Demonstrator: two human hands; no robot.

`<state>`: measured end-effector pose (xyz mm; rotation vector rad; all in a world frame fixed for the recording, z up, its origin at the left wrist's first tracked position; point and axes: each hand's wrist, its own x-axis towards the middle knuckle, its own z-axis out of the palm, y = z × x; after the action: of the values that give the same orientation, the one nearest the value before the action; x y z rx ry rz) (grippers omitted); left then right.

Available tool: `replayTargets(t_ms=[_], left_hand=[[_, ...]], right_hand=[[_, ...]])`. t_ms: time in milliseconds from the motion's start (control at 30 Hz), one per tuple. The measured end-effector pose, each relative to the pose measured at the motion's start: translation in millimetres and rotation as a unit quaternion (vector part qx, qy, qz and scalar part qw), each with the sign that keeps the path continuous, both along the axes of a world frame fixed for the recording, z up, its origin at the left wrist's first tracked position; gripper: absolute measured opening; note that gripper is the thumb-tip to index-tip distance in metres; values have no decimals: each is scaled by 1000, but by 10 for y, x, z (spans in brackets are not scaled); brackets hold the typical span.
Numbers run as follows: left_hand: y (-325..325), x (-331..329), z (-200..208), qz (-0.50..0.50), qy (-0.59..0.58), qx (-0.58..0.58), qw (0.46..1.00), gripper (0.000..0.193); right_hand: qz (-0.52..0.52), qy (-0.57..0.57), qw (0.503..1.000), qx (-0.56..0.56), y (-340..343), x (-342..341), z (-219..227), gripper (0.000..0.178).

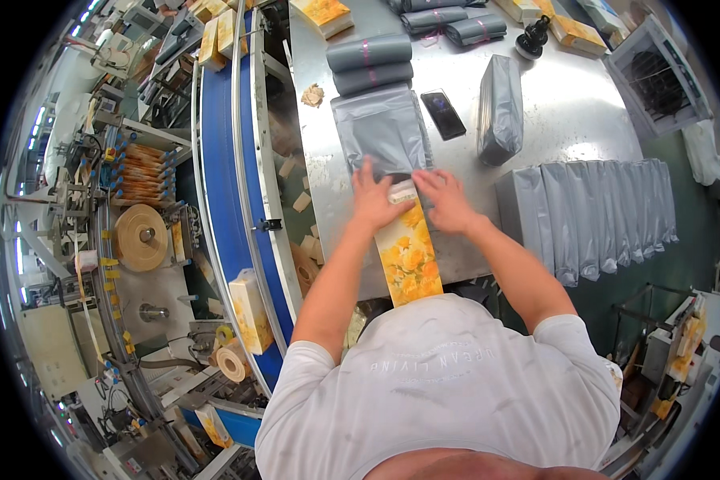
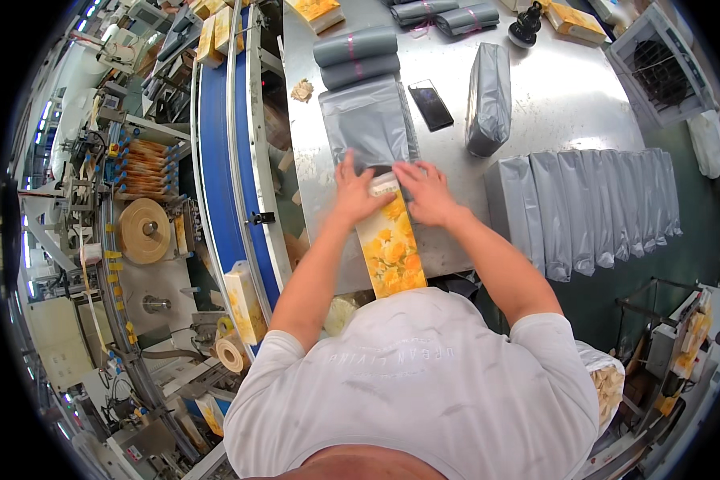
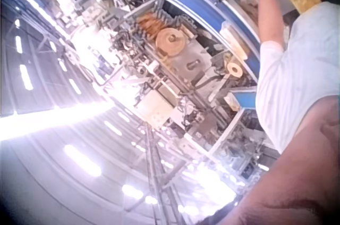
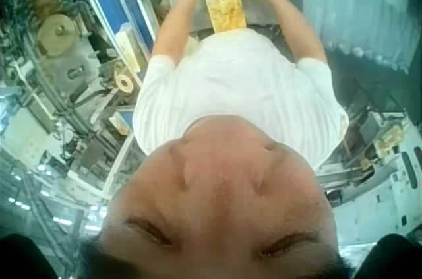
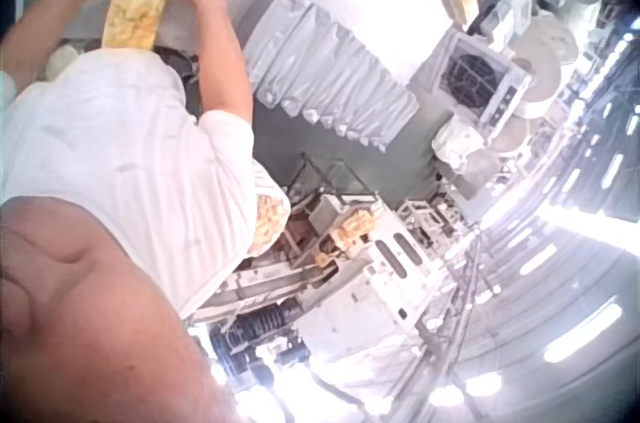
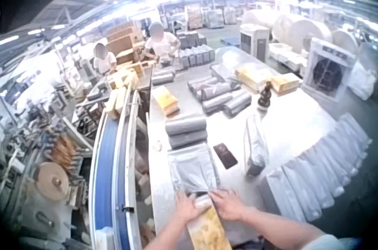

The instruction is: The person takes boxes from a conveyor belt and places them into gray plastic mailer bags. They fold the top of the bags closed and stack the sealed packages on a metal table. The person also briefly handles crumpled paper from a large white bag.

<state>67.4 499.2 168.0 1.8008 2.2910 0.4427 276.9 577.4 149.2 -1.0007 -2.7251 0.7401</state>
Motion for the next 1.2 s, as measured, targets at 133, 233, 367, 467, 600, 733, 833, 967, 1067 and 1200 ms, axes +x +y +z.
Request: replayTargets(t_ms=[133,233,367,467,600,733,833,967,1067,1200], left_hand=[[-206,-180,-742,227,-326,155,905,67],[-513,-205,-700,151,-459,-1,876,63],[-790,-61,-726,-2,-246,138,959,43],[-827,-365,-1021,147,-359,182,904,41],[-414,-422,-889,166,-236,106,952,28],[-475,-547,-945,44,-57,9,997,21],[-812,-461,-955,-108,-29,-56,992,20],[-1735,-176,-1106,-262,-137,-223,929,20],[-1684,-28,-619,-131,-309,-137,932,18],[-1406,-321,-816,1,-302,-17,953,17]], right_hand=[[26,31,999,-5,-270,75,-2,80],[-73,121,986,-89,-192,231,-457,65],[-164,143,976,-21,-62,57,-563,48],[-117,63,991,-18,26,-262,-441,26],[-116,46,991,41,-31,-194,-542,15],[-42,13,992,116,-460,151,-570,17],[-24,-31,996,75,-950,505,-614,16],[41,-219,961,-165,-1433,810,-407,20],[-31,-161,951,-263,-1465,960,-463,23],[-122,-177,957,-197,-1119,621,-57,22]])
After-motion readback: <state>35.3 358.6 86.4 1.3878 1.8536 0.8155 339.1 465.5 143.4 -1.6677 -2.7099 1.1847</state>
